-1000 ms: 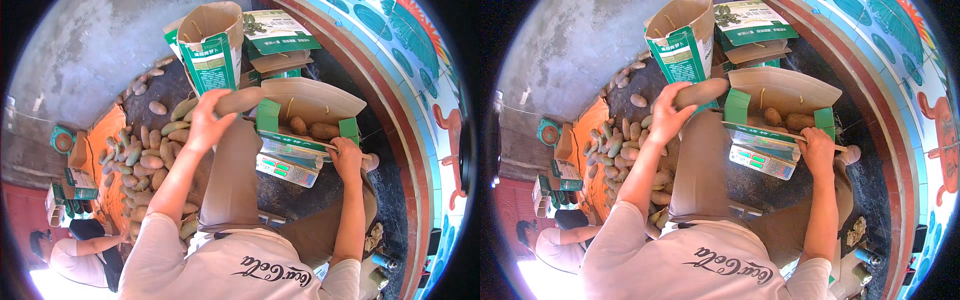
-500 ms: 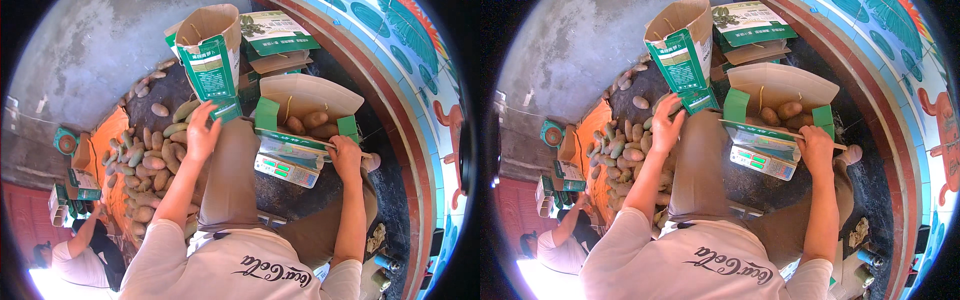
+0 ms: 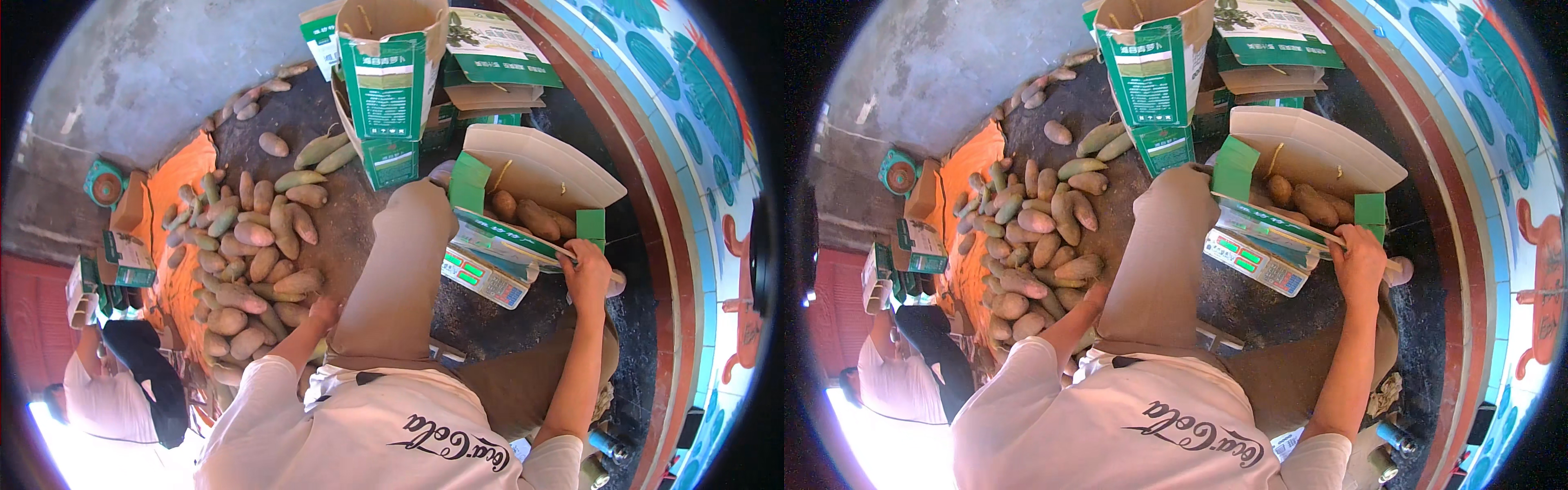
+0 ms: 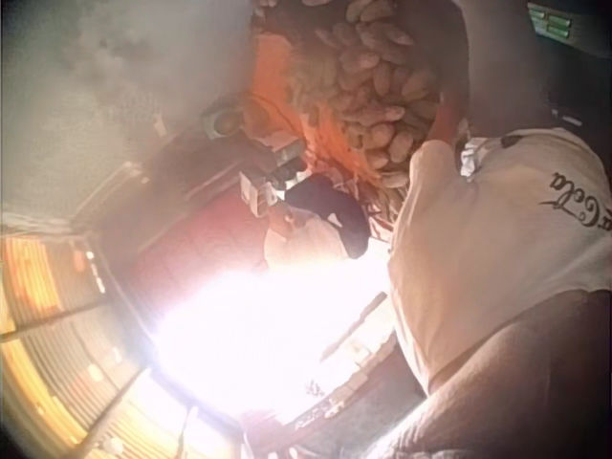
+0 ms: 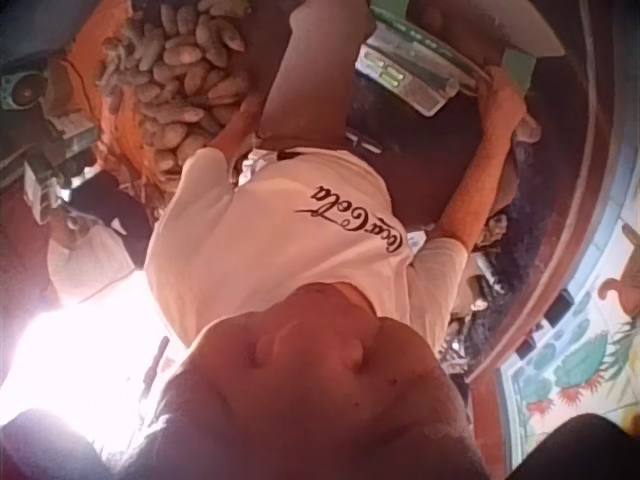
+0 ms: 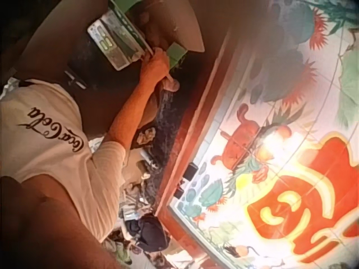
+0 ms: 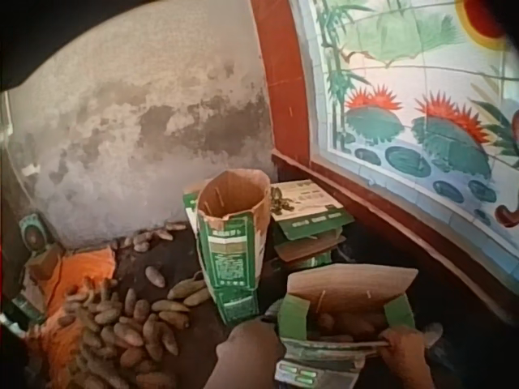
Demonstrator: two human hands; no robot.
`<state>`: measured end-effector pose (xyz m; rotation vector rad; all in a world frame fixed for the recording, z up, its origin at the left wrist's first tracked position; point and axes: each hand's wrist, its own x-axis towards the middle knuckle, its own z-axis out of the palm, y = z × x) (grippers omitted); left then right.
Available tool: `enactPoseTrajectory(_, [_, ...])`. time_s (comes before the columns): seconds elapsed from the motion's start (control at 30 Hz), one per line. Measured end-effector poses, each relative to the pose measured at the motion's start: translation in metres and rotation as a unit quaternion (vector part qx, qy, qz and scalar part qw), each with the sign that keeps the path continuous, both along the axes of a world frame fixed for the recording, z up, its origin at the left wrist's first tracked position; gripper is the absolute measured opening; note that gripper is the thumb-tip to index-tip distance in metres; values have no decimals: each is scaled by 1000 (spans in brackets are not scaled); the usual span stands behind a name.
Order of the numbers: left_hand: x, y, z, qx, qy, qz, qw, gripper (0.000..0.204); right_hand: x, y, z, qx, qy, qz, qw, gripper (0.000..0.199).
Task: The person packs root vegetables by hand, picking them from a pile on the floor and placing them into cardboard boxes and paper bags positioned on a digital scale.
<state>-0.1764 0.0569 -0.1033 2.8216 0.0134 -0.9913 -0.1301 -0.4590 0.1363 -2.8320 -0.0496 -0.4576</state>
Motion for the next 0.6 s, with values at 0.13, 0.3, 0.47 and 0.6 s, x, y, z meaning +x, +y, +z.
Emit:
enactPoseTrajectory(0.13, [-29,15,-20,85,15,-26,996,33,3,1,-5,6,-26,18,999,20])
enactPoseTrajectory(0.3, [-60,36,-42,116,160,-74,977,37,1,1,-3,5,-13,3,1000,20])
enactPoseTrajectory(0.47, [-96,44,-82,143,187,-136,962,43,4,4,-7,-3,-24,15,1000,21])
enactPoseTrajectory(0.6, [-95,35,-80,96,146,-11,985,41,2,2,-8,-5,-22,1,1000,22])
